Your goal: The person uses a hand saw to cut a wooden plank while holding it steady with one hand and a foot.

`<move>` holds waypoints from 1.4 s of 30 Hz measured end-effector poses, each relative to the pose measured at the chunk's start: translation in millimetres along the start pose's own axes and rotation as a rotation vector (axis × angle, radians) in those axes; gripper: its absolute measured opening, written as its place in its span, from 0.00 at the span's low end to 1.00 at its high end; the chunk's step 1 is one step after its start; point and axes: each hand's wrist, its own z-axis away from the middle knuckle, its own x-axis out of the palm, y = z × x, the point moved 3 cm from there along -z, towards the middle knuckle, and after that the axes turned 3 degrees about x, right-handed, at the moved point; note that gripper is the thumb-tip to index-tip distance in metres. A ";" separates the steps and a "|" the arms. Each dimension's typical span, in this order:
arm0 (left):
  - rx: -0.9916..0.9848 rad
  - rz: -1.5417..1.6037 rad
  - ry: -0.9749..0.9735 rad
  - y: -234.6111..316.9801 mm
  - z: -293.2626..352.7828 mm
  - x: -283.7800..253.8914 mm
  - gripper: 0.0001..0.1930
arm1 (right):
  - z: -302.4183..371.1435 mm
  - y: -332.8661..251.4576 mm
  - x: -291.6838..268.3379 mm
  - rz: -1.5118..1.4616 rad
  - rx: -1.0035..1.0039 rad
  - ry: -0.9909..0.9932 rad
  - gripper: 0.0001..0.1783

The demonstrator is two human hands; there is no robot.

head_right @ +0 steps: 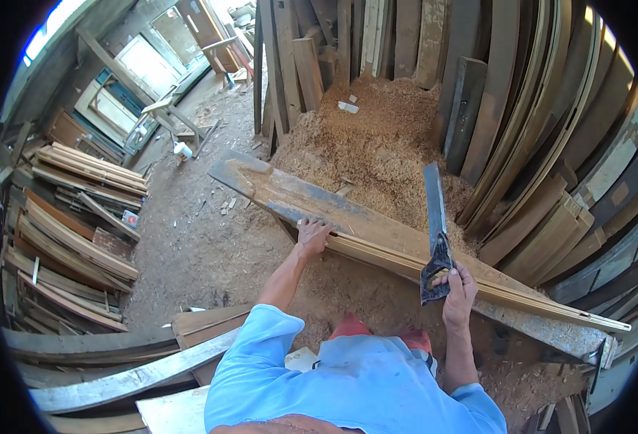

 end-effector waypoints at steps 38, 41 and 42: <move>0.602 0.676 0.016 -61.2 -111.0 6.4 0.14 | 85.9 189.5 280.9 0.426 -0.153 0.708 0.22; 0.606 0.592 -0.025 -63.5 -111.3 11.3 0.16 | 82.4 199.3 277.6 0.413 -0.167 0.699 0.22; 0.597 0.561 -0.040 -64.4 -112.5 13.8 0.17 | 81.5 201.5 276.3 0.410 -0.168 0.693 0.22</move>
